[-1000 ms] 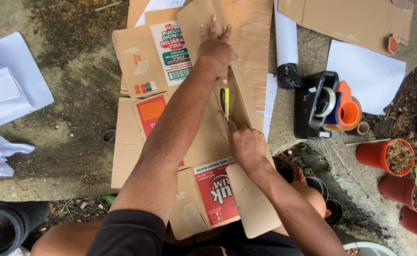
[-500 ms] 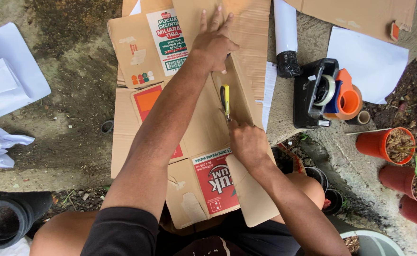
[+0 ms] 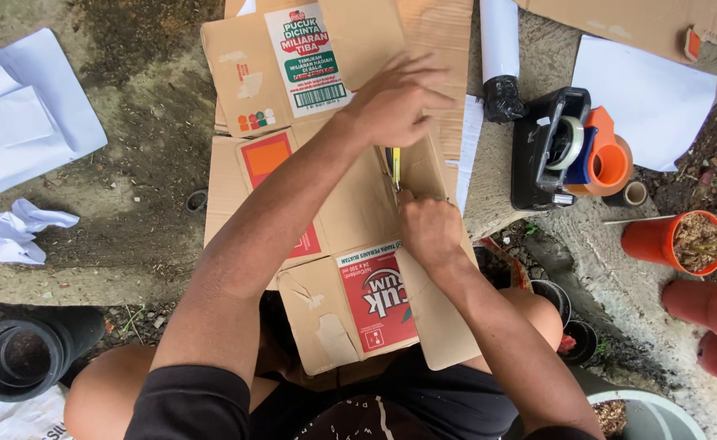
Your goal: The person assembles a cardboard box by folding flaps, applying tape, and cutting excess material. They use a tape dispenser and scissors to secure and trim the cardboard, then fold the sides to form a box shape.
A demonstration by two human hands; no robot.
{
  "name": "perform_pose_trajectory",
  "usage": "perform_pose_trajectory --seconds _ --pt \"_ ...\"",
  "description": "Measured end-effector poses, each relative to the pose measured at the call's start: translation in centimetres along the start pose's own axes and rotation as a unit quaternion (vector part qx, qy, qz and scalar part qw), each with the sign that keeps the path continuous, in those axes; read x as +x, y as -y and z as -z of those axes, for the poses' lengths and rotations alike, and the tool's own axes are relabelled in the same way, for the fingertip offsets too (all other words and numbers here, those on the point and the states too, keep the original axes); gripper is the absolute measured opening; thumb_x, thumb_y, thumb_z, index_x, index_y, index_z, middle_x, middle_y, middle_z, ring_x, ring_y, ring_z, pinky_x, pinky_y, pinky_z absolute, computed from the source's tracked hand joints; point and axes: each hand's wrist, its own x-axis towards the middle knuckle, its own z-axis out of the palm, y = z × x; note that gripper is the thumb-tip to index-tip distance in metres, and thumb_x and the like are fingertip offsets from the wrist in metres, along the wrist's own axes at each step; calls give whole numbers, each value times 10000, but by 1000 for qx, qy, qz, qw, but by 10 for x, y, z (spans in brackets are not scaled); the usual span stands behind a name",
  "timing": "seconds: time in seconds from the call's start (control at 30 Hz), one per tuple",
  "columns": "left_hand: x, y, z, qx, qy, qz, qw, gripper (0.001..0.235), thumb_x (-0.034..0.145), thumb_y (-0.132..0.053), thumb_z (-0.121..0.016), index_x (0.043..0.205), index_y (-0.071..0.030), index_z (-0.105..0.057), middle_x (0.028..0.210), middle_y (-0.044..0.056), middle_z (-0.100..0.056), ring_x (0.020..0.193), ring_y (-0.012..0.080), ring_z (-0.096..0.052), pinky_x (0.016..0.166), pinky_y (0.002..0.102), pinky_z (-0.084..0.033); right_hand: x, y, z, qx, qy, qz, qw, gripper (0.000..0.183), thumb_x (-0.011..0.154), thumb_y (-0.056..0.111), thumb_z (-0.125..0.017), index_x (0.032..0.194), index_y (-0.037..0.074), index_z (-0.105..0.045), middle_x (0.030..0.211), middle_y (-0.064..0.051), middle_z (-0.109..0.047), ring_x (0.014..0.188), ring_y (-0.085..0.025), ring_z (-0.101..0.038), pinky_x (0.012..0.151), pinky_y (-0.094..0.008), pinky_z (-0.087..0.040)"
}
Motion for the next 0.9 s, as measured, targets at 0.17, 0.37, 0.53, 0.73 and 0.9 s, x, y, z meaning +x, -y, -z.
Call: perform_pose_trajectory --seconds 0.17,0.37,0.53,0.73,0.9 --pt "50 -44 -36 162 179 18 970 447 703 -241 -832 1144 -253 -763 1300 35 -672 1332 257 -508 1246 522 -172 2 -2 -4 -21 -7 5 1000 66 749 58 -686 801 82 -720 694 -139 -720 584 -289 -736 511 -391 -584" --pt "63 -60 -110 309 231 -54 921 154 894 -189 -698 998 -161 -808 1030 -24 -778 958 208 -703 877 393 -492 0 -10 -12 5 18 14 1000 80 747 101 -712 669 82 -718 690 -131 -723 579 -277 -721 555 -407 -587" --pt "43 -45 -115 269 216 -37 938 184 910 -215 -695 1052 -168 -802 1174 -24 -746 1166 190 -635 982 368 -434 -9 -2 -17 27 -69 -24 997 112 827 151 -724 787 47 -736 725 -135 -730 537 -306 -701 506 -418 -573" --pt "23 -62 -74 185 288 39 939 349 808 -248 -803 1122 -398 -772 1354 -61 -646 1386 202 -439 1161 436 -216 -10 2 -19 -2 -48 -16 999 234 794 88 -685 1002 3 -750 778 -144 -728 516 -240 -707 449 -355 -570" --pt "19 -70 -44 103 308 50 944 555 634 -387 -943 1148 -447 -742 1333 -61 -636 1366 196 -419 1165 460 -144 -9 10 -20 -38 -45 -17 998 350 762 113 -682 1096 22 -731 731 -136 -721 510 -251 -708 456 -382 -576"
